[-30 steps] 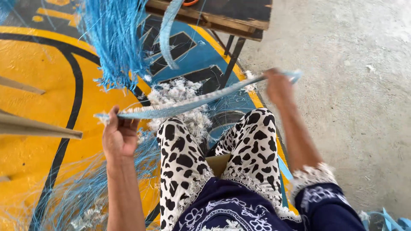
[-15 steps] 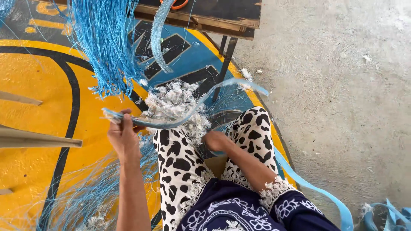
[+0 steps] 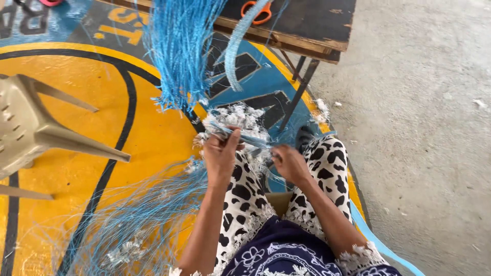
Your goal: The recorder is weaving or assembling blue plastic fibers around white stuffing material.
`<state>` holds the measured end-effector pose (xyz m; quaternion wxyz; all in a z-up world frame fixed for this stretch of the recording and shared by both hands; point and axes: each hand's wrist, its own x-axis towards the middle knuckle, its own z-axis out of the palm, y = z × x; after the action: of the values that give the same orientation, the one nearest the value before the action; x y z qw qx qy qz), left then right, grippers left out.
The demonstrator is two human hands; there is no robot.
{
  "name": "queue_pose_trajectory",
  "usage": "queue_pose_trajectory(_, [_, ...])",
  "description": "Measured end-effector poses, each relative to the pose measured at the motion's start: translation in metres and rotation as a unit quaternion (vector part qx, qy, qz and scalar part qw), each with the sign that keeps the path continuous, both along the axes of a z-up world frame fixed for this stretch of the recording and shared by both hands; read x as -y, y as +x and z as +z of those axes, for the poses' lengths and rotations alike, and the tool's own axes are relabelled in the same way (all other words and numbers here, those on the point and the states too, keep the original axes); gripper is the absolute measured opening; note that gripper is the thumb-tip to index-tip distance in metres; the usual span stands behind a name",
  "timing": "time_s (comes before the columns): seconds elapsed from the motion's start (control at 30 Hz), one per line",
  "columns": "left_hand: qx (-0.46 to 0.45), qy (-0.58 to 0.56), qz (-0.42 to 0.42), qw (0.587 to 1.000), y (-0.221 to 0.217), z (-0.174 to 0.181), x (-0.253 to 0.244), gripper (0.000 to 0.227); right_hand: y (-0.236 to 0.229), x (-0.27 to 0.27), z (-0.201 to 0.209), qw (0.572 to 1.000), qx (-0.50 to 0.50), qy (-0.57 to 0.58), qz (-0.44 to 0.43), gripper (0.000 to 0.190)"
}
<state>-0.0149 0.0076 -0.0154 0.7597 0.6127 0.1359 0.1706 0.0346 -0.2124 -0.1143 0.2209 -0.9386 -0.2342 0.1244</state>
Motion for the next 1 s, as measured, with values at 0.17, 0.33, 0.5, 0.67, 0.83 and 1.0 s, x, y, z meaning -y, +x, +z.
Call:
queue_pose_trajectory(0.17, [0.036,0.049,0.003,0.998,0.000,0.029,0.003,0.013,-0.003,-0.037,0.119,0.966,0.054,0.246,-0.051,0.039])
queue_pose_trajectory(0.33, [-0.032,0.176,-0.070,0.981,-0.012,0.081,-0.009,0.027,0.005,-0.053,0.158,0.939,0.018,0.335,0.076,0.058])
queue_pose_trajectory(0.5, [0.108,0.183,-0.185,0.959,0.000,0.064,-0.028,0.015,0.027,-0.050,0.146,0.923,0.046,0.345,0.162,0.035])
queue_pose_trajectory(0.67, [0.048,0.103,-0.282,0.953,0.011,0.067,-0.039,0.021,0.045,-0.045,0.163,0.936,-0.043,0.328,0.120,0.035])
queue_pose_trajectory(0.83, [0.058,0.071,-0.058,0.994,0.027,0.033,-0.080,0.017,0.087,0.008,0.193,0.908,0.066,0.409,-0.059,0.020])
queue_pose_trajectory(1.0, [0.129,0.008,0.045,0.991,0.023,0.018,-0.115,0.022,0.093,0.056,0.241,0.843,0.089,0.503,-0.167,0.012])
